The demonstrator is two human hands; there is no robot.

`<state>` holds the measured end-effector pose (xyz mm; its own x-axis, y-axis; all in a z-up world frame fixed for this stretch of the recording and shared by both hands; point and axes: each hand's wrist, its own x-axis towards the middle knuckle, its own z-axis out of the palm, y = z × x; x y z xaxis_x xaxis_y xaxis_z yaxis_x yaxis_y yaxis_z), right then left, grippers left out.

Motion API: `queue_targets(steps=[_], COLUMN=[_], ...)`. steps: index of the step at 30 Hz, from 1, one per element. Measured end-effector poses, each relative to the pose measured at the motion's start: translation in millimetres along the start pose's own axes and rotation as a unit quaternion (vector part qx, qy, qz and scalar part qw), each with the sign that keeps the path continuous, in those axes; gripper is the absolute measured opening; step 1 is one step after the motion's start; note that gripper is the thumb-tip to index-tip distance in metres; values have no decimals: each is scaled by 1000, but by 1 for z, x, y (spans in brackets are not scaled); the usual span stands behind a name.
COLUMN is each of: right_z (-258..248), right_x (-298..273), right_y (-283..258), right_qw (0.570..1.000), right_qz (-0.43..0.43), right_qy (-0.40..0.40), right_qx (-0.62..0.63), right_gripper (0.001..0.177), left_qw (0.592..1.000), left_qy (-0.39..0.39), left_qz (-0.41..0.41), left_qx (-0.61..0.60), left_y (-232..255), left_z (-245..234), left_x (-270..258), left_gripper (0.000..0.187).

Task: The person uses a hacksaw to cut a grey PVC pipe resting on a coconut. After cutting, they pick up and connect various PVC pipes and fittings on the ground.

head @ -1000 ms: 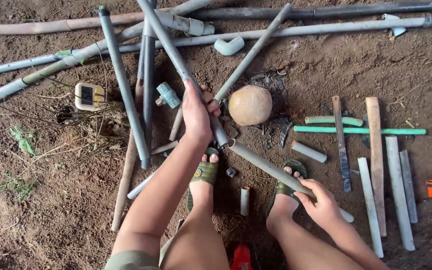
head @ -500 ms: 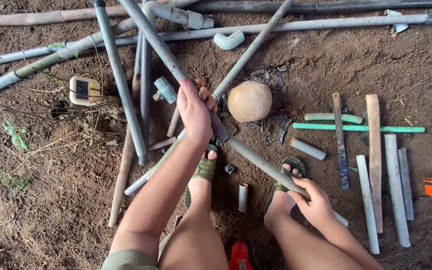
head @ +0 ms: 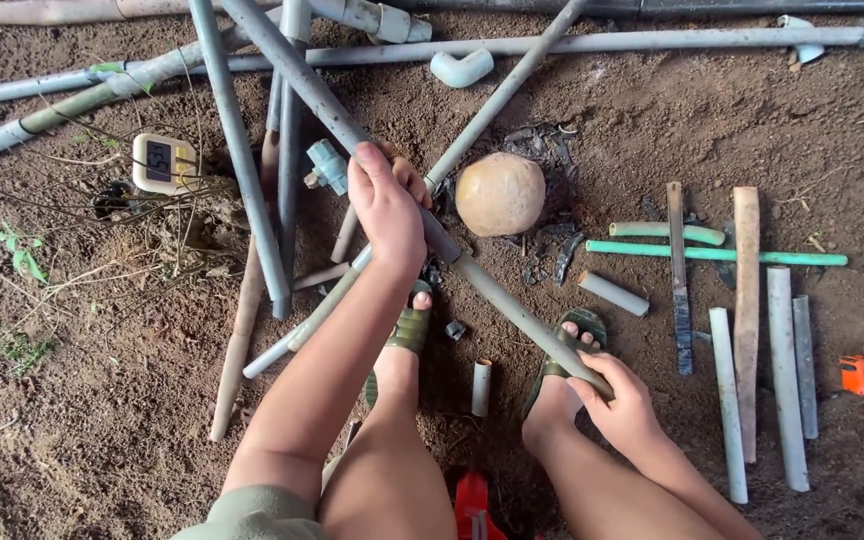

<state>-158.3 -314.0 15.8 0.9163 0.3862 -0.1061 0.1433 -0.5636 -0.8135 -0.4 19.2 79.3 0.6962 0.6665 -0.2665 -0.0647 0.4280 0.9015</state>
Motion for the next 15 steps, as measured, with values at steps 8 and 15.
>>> queue_targets(steps=[8, 15], right_z=[2, 7], right_x=[2, -5], right_y=[-4, 12], right_qw=[999, 999], right_qz=[15, 8], right_qy=[-7, -19], right_qx=[39, 41], right_gripper=[29, 33], left_qw=[999, 998], left_qy=[-11, -27], left_qz=[12, 12], left_qx=[-39, -49], left_y=[10, 9], left_z=[7, 4], left_x=[-4, -4], left_gripper=[31, 31])
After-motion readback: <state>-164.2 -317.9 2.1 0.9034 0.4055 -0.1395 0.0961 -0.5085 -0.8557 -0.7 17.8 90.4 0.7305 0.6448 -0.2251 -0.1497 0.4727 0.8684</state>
